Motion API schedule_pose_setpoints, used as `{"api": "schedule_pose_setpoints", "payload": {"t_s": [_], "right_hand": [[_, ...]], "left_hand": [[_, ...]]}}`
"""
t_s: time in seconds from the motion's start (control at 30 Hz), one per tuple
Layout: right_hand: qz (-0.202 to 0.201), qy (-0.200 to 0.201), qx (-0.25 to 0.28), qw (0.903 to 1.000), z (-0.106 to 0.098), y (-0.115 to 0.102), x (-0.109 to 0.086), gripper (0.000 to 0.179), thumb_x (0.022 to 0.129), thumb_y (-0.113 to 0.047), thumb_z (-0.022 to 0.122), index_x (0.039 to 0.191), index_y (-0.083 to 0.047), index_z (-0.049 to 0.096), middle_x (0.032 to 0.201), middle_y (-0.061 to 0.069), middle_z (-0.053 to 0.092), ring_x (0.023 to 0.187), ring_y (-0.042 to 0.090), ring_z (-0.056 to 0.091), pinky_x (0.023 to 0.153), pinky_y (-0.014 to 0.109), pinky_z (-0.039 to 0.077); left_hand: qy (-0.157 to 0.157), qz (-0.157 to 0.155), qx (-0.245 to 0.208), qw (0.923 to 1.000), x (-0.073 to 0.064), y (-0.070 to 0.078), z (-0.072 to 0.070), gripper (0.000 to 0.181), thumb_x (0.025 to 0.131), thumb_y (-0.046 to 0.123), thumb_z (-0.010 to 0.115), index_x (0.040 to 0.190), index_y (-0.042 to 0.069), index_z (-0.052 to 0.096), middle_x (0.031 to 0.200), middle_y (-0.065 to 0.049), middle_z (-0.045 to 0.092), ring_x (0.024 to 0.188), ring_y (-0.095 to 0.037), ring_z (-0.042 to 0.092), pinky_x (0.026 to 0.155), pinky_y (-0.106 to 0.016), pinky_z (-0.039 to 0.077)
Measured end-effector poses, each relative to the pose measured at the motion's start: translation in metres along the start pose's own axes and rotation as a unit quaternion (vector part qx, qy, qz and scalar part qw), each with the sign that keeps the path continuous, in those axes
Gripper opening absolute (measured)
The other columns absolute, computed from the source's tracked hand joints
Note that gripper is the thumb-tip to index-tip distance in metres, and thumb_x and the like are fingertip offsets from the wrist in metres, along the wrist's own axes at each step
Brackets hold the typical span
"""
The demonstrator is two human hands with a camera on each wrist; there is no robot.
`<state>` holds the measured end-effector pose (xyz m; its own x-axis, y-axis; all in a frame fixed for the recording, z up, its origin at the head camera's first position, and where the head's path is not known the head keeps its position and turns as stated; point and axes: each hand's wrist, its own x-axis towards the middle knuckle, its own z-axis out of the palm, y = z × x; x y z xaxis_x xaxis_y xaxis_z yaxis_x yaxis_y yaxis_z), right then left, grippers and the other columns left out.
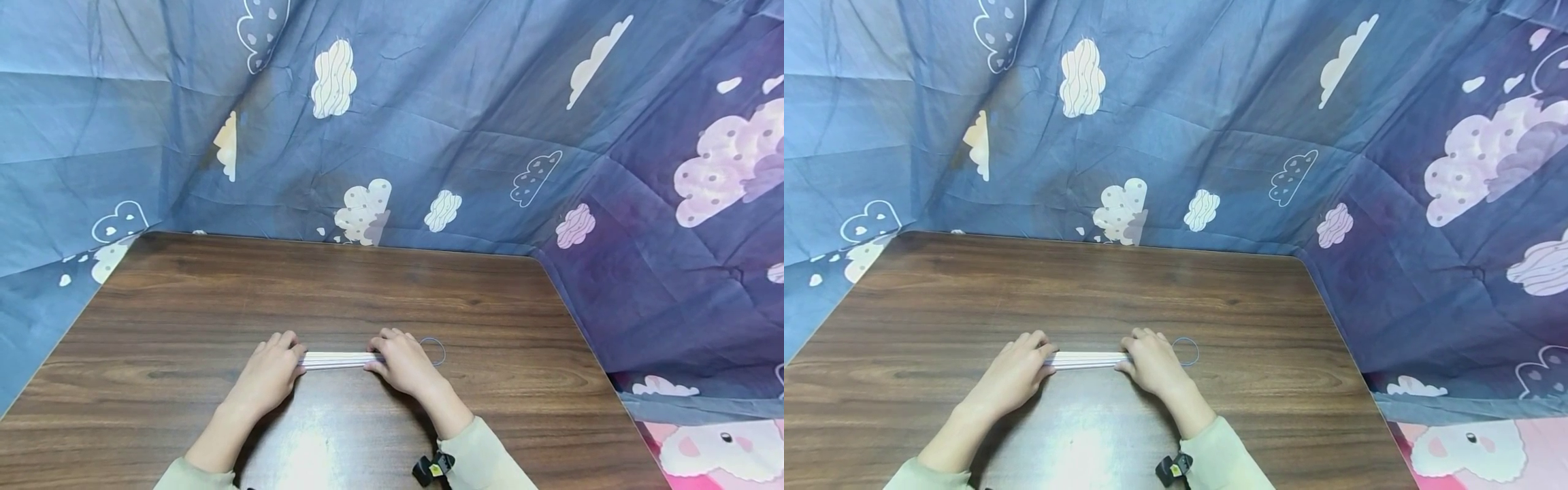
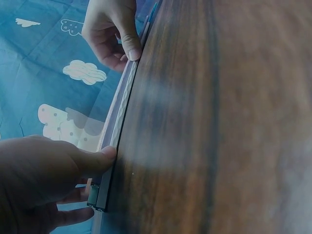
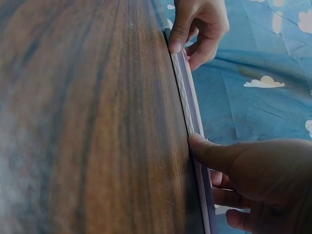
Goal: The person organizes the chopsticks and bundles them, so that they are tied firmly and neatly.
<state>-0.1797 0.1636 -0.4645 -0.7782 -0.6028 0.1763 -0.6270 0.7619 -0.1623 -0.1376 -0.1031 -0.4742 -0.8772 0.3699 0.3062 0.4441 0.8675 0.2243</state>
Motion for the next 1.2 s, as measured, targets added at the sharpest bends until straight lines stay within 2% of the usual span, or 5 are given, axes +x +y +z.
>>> {"api": "schedule_pose_setpoints", "payload": {"t_s": [0.43, 0.7, 0.83, 1.03, 1.2], "right_hand": [[0.001, 0.004, -0.002, 1.0, -0.0006, 0.0007, 0.0008, 0.028, 0.086, -0.037, 0.078, 0.09, -0.013, 0.065, 0.085, -0.004, 0.059, 0.079, 0.015, 0.057, 0.072, 0.038, 0.047], [-0.003, 0.01, 0.0, 1.0, 0.0004, 0.0021, 0.0005, 0.028, 0.085, -0.038, 0.078, 0.086, -0.018, 0.059, 0.079, -0.009, 0.053, 0.074, 0.011, 0.051, 0.069, 0.036, 0.045], [-0.004, 0.011, 0.004, 0.9999, 0.001, 0.0017, -0.0002, 0.026, 0.085, -0.038, 0.078, 0.088, -0.018, 0.061, 0.081, -0.009, 0.055, 0.075, 0.011, 0.053, 0.069, 0.036, 0.045], [-0.002, 0.004, -0.002, 1.0, 0.0028, 0.0009, -0.0007, 0.024, 0.087, -0.038, 0.076, 0.093, -0.016, 0.068, 0.088, -0.007, 0.062, 0.081, 0.012, 0.059, 0.072, 0.036, 0.048], [-0.005, 0.005, -0.01, 0.9999, 0.002, 0.0003, 0.0003, 0.025, 0.087, -0.036, 0.076, 0.093, -0.013, 0.07, 0.087, -0.005, 0.063, 0.082, 0.014, 0.061, 0.07, 0.034, 0.046]], "left_hand": [[-0.004, -0.004, 0.001, 1.0, 0.0004, -0.0007, 0.0011, 0.028, 0.082, 0.013, 0.082, 0.104, 0.003, 0.069, 0.098, -0.008, 0.062, 0.092, -0.031, 0.061, 0.081, -0.048, 0.051], [0.001, -0.009, -0.014, 0.9999, 0.0001, -0.0007, 0.0017, 0.027, 0.079, 0.011, 0.084, 0.096, 0.01, 0.062, 0.092, -0.003, 0.06, 0.088, -0.028, 0.062, 0.076, -0.045, 0.05], [0.002, -0.011, -0.017, 0.9998, 0.0002, -0.0002, 0.0017, 0.028, 0.079, 0.011, 0.084, 0.096, 0.011, 0.061, 0.092, -0.002, 0.059, 0.088, -0.028, 0.062, 0.075, -0.045, 0.05], [0.0, -0.007, -0.011, 0.9999, -0.0007, 0.0003, 0.0015, 0.025, 0.082, 0.011, 0.082, 0.101, 0.007, 0.066, 0.095, -0.006, 0.061, 0.09, -0.03, 0.062, 0.076, -0.046, 0.05], [0.003, -0.001, -0.008, 1.0, 0.0007, -0.0005, 0.0016, 0.021, 0.082, 0.011, 0.081, 0.096, 0.005, 0.067, 0.092, -0.006, 0.059, 0.087, -0.03, 0.06, 0.074, -0.045, 0.05]]}}
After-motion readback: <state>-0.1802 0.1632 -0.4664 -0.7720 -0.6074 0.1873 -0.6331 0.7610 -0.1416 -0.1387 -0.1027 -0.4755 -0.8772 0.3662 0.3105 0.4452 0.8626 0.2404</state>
